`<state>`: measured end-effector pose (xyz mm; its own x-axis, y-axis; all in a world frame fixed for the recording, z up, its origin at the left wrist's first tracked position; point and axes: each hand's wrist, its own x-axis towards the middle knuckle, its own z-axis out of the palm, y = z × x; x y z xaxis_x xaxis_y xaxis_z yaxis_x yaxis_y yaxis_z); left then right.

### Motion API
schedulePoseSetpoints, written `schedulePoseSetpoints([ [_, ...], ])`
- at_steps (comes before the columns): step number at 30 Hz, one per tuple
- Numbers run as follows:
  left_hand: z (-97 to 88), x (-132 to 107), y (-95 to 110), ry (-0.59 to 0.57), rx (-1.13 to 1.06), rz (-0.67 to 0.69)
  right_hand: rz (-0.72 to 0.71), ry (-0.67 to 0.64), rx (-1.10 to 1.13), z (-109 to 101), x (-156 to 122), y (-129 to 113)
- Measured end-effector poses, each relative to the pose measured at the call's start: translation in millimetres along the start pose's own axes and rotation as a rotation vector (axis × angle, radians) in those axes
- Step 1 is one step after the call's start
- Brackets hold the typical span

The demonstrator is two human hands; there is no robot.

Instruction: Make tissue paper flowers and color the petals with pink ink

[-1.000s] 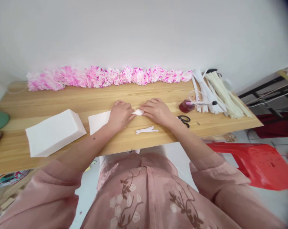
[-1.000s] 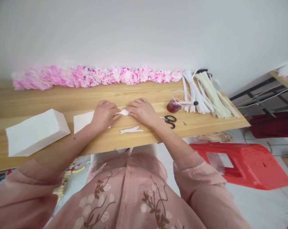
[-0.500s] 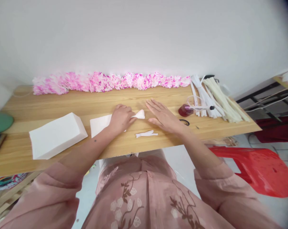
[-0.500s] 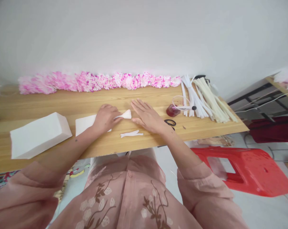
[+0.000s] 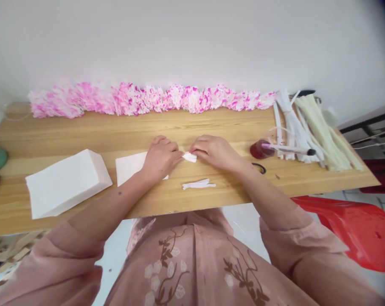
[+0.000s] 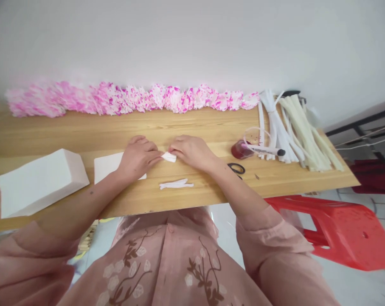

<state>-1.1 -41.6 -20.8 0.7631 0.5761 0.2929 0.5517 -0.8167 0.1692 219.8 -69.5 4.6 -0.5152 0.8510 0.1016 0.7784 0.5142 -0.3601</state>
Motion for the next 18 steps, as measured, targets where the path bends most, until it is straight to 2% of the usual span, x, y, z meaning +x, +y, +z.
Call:
schedulePoseSetpoints([
  [4,-1.2,1,0,0.001,-0.014,-0.017,0.009,0.007,0.017,7,-2,6],
  [11,0.4,1,-5,0.005,-0.046,-0.024,0.041,0.07,0.197,15,-6,13],
  [18,1.0,0,-5,0.022,-0.034,-0.034,0.034,0.089,0.15,16,-4,11],
])
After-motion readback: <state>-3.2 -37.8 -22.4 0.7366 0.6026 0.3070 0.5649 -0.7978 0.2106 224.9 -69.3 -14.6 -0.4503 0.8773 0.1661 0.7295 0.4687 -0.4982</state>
